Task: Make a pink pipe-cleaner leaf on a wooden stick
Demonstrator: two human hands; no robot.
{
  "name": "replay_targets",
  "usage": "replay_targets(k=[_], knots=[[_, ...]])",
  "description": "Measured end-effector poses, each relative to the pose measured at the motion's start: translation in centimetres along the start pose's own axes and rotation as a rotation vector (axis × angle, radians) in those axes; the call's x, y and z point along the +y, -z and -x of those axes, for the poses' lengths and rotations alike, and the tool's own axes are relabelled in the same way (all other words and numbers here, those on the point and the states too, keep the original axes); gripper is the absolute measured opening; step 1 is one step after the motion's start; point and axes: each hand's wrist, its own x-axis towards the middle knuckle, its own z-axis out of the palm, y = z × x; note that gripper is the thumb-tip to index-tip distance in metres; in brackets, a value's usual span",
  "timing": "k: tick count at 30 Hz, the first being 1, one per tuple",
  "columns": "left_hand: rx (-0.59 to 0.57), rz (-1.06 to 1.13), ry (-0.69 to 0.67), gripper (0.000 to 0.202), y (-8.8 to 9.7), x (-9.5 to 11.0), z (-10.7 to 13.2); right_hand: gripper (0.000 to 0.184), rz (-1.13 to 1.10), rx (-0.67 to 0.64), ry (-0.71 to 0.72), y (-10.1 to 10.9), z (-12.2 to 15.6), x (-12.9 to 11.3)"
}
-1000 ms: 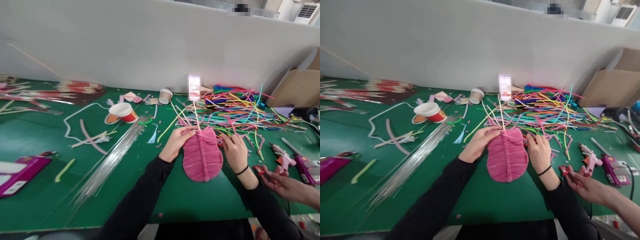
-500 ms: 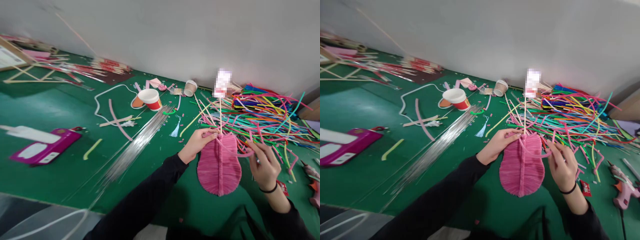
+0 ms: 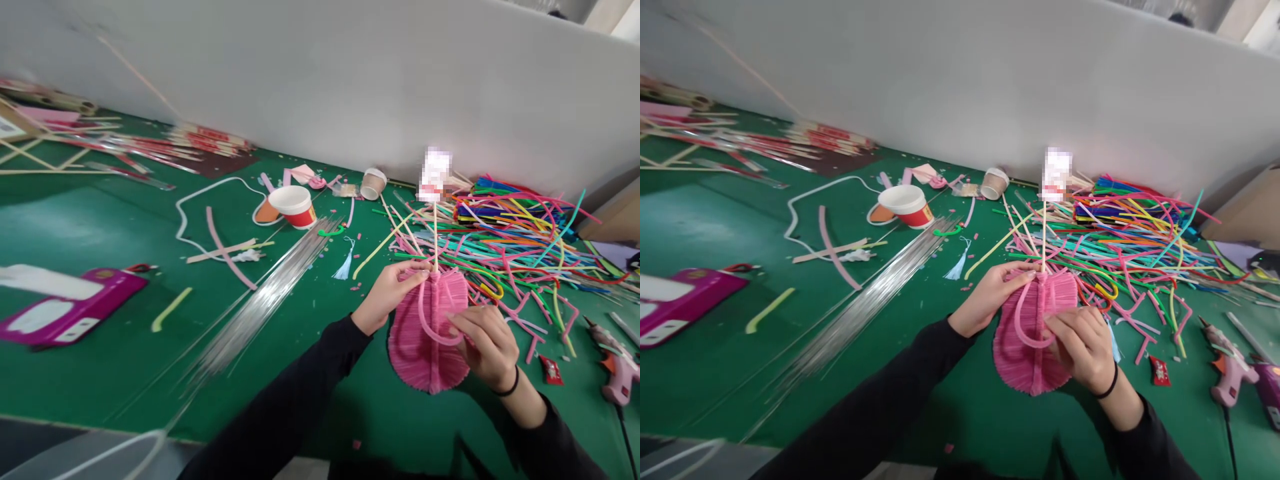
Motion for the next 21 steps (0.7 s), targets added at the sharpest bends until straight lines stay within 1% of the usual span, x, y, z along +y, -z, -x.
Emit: replay_targets(k=[4, 8, 12, 15, 17, 19, 20, 21], knots=[[-0.004, -0.024, 0.000, 0.026, -0.1, 0.2, 0.1, 0.031, 0.008, -0.006, -0.012, -0.1, 0.1, 0.0], [-0.031, -0.011, 0.009, 0.029, -0.1, 0.2, 0.2, 0.033, 0.008, -0.009, -0.048, -0.2, 0.0, 0.2], [-0.044, 0.030, 0.021, 0.029, -0.3, 0.3, 0.3, 0.038, 0.024, 0.022, -0.079, -0.1, -0.2, 0.3], [-0.076, 0.046, 0.041, 0.030, -0.5, 0.5, 0.5, 0.042, 0.083, 0.034, -0.109, -0.1, -0.4, 0.4], [-0.099, 0.054, 0.054, 0.030, -0.7, 0.7, 0.7, 0.040, 0.152, 0.035, -0.168, 0.0, -0.6, 0.6], [-0.111, 0.069, 0.065, 0.031, -0.7, 0.7, 0.9, 0.038, 0.161, 0.014, -0.267, 0.4, -0.7, 1.1], [-0.114, 0.078, 0.070, 0.031, -0.8, 0.7, 0.9, 0.040, 0.112, -0.007, -0.331, 0.8, -0.8, 1.4], [-0.113, 0.085, 0.072, 0.031, -0.8, 0.7, 0.9, 0.046, 0.015, -0.033, -0.399, 1.3, -0.8, 1.8]])
